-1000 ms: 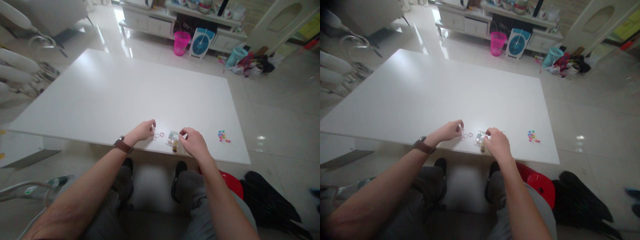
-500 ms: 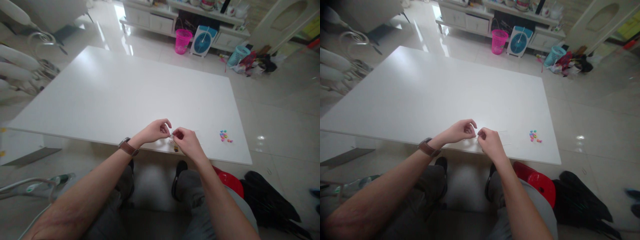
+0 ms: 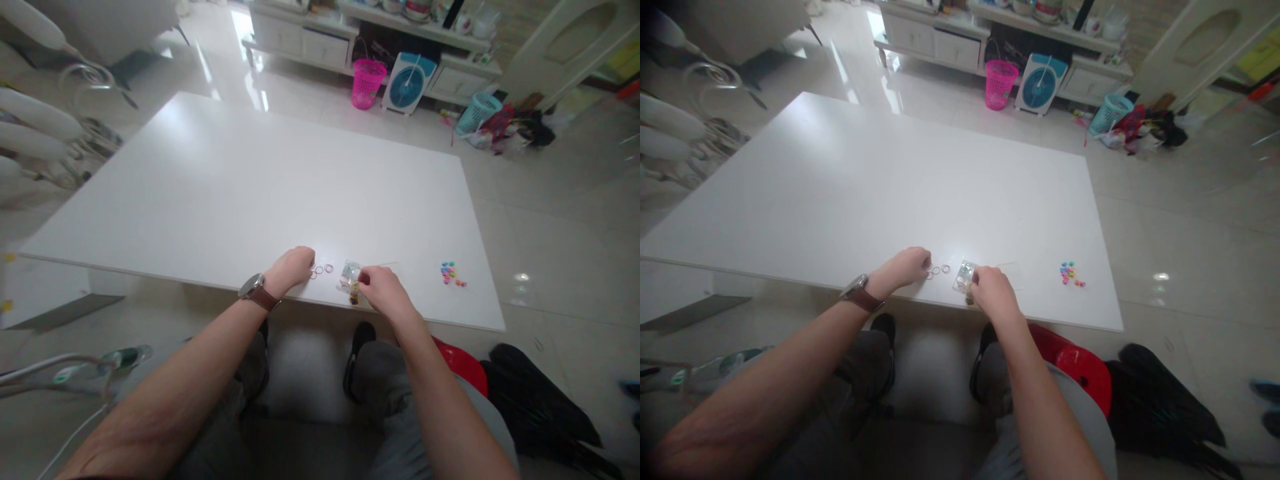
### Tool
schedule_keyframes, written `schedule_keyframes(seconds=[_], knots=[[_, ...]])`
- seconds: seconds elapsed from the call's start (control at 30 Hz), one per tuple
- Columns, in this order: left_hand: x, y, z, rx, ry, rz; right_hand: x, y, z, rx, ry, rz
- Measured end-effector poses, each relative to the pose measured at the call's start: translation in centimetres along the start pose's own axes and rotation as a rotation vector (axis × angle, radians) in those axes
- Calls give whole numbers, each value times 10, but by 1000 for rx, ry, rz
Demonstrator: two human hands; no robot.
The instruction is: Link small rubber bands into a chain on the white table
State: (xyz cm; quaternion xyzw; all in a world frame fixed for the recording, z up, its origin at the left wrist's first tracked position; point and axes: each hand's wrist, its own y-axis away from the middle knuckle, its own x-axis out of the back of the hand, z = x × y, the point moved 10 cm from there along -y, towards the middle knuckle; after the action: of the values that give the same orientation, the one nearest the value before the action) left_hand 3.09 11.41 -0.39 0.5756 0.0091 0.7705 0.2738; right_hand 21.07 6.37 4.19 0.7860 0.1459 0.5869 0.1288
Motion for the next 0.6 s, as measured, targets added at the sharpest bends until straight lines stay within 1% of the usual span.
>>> schedule_keyframes(seconds=[0.17,0.3,0.4,0.6], knots=[[-1,4,4,23,-25,-66,1,0,3,-14,-26,18],[2,10,10,33,-91,-54,5,3,0,3,-48,33],[0,12,13,9,-128,-58,8,5,-2,11,-59,41],[-1,10,11,-6,-152,-75,12,7,-2,8,-80,45]])
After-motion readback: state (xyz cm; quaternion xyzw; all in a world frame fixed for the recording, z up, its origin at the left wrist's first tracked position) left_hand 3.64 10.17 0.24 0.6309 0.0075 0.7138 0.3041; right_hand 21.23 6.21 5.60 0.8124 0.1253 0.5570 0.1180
